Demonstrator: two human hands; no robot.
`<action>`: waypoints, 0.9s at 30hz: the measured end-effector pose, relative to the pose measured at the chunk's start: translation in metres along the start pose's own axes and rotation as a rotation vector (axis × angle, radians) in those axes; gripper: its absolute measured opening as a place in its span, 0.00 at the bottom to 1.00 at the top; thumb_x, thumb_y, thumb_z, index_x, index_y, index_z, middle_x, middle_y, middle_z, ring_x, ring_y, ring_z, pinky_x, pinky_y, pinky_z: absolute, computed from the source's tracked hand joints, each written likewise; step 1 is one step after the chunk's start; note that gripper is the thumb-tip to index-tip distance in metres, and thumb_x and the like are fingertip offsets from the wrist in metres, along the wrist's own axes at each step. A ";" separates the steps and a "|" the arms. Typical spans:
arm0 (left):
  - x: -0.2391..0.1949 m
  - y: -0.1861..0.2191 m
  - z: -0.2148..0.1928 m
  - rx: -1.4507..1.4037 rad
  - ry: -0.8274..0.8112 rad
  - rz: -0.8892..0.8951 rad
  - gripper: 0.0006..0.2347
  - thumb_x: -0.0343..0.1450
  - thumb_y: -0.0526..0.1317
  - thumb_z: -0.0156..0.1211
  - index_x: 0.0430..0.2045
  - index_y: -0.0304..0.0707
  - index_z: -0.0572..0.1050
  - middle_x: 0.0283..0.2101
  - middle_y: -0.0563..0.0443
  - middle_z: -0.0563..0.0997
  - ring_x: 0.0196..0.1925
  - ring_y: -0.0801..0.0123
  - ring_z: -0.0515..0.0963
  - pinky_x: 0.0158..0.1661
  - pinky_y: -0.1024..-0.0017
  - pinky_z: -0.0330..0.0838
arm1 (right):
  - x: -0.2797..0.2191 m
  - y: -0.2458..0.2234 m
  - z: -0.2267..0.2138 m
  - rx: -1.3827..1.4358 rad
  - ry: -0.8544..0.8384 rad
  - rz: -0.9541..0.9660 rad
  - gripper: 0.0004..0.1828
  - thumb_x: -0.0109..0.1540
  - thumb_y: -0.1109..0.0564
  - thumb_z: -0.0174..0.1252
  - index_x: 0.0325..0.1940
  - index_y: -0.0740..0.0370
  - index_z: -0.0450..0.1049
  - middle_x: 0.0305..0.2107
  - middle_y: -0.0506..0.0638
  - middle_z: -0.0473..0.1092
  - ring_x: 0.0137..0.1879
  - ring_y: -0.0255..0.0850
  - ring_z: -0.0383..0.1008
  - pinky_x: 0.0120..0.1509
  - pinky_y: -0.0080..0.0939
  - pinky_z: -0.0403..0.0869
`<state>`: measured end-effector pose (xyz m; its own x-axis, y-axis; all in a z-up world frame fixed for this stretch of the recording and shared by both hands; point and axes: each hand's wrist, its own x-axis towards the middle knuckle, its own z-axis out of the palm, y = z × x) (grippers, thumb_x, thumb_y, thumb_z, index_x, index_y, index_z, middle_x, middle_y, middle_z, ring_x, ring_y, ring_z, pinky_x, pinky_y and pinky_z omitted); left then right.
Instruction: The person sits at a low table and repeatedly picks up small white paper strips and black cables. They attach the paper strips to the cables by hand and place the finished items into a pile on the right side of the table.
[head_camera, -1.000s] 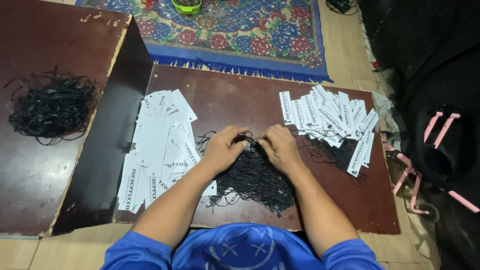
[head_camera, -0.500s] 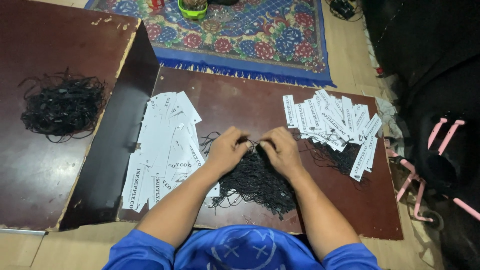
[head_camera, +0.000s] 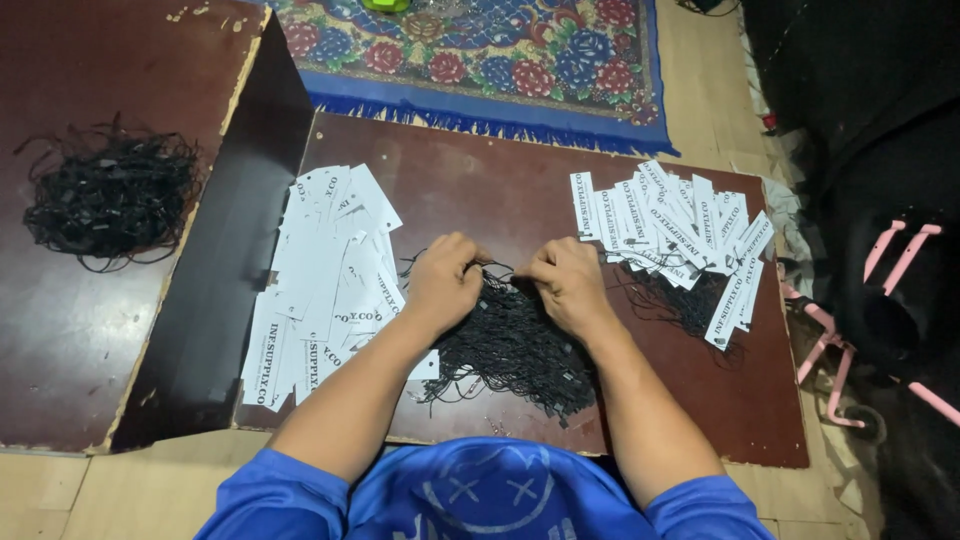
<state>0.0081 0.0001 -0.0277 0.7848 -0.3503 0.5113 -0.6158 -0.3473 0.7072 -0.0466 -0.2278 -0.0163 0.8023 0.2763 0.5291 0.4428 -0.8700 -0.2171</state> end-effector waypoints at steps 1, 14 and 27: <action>0.001 -0.001 0.000 -0.001 0.002 -0.001 0.05 0.66 0.33 0.59 0.29 0.45 0.80 0.29 0.52 0.77 0.40 0.53 0.80 0.43 0.62 0.76 | 0.003 -0.004 -0.006 0.000 -0.002 -0.001 0.07 0.62 0.58 0.59 0.31 0.45 0.76 0.29 0.40 0.69 0.42 0.42 0.71 0.50 0.42 0.68; 0.009 0.026 -0.031 0.230 -0.461 -0.029 0.04 0.61 0.38 0.66 0.25 0.42 0.83 0.26 0.48 0.82 0.36 0.53 0.82 0.39 0.62 0.76 | -0.014 0.016 0.016 -0.140 -0.098 0.085 0.04 0.64 0.53 0.56 0.36 0.40 0.73 0.29 0.38 0.62 0.44 0.38 0.68 0.53 0.40 0.63; 0.011 0.024 -0.037 -0.308 -0.273 -0.313 0.03 0.62 0.37 0.68 0.22 0.41 0.79 0.27 0.47 0.80 0.36 0.59 0.81 0.40 0.66 0.74 | -0.006 0.005 0.007 0.024 -0.044 0.147 0.06 0.60 0.55 0.64 0.41 0.46 0.79 0.35 0.41 0.70 0.49 0.42 0.72 0.55 0.44 0.65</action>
<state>0.0047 0.0203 0.0127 0.8561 -0.4990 0.1348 -0.2727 -0.2144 0.9379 -0.0461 -0.2307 -0.0265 0.8758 0.1648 0.4536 0.3282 -0.8925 -0.3094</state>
